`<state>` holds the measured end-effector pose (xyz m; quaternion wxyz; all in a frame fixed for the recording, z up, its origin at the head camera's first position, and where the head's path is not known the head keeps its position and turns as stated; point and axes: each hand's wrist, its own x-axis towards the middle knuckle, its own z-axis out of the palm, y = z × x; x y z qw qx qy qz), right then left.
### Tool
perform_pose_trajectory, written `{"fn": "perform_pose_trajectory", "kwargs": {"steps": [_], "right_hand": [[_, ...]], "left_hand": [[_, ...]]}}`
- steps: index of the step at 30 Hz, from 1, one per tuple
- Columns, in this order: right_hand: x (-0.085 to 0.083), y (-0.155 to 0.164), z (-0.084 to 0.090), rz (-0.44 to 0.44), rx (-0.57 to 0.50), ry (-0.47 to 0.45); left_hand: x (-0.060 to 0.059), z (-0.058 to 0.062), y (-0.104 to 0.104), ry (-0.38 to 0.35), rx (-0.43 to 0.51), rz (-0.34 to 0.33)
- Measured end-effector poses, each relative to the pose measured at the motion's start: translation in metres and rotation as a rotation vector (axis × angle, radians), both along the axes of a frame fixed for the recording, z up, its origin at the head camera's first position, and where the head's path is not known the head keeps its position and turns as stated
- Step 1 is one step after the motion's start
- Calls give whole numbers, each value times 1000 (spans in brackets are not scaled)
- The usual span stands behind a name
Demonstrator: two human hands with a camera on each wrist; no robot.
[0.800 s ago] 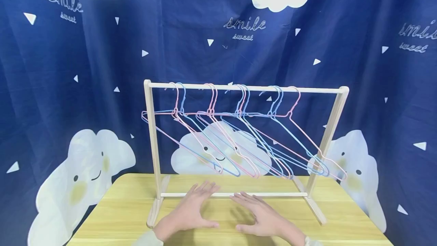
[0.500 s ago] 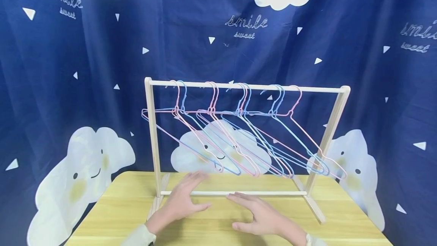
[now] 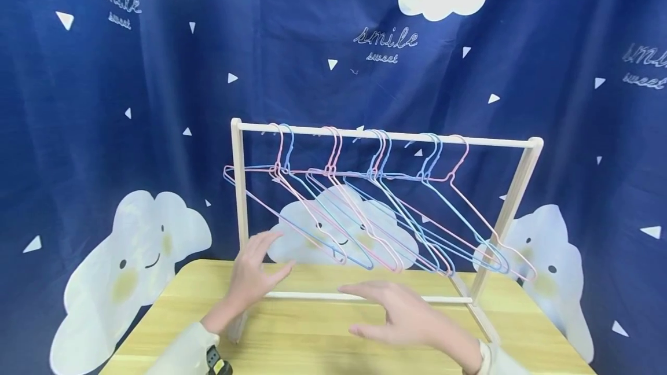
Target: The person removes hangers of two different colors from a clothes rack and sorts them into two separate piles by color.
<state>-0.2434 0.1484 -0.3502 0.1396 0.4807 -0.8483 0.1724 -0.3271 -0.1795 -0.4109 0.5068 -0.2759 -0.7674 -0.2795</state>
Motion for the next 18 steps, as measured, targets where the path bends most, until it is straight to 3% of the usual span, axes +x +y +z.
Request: {"fn": "perform_pose_trajectory", "kwargs": {"steps": [4, 12, 18], "right_hand": [[5, -8, 21, -8, -28, -48], [-5, -28, 53, 23, -144, 101], [-15, -46, 76, -42, -189, 85]], "left_hand": [[-4, 11, -10, -27, 88, 55], [-13, 29, -21, -84, 254, 111], [-16, 39, -27, -116, 336, 117]]}}
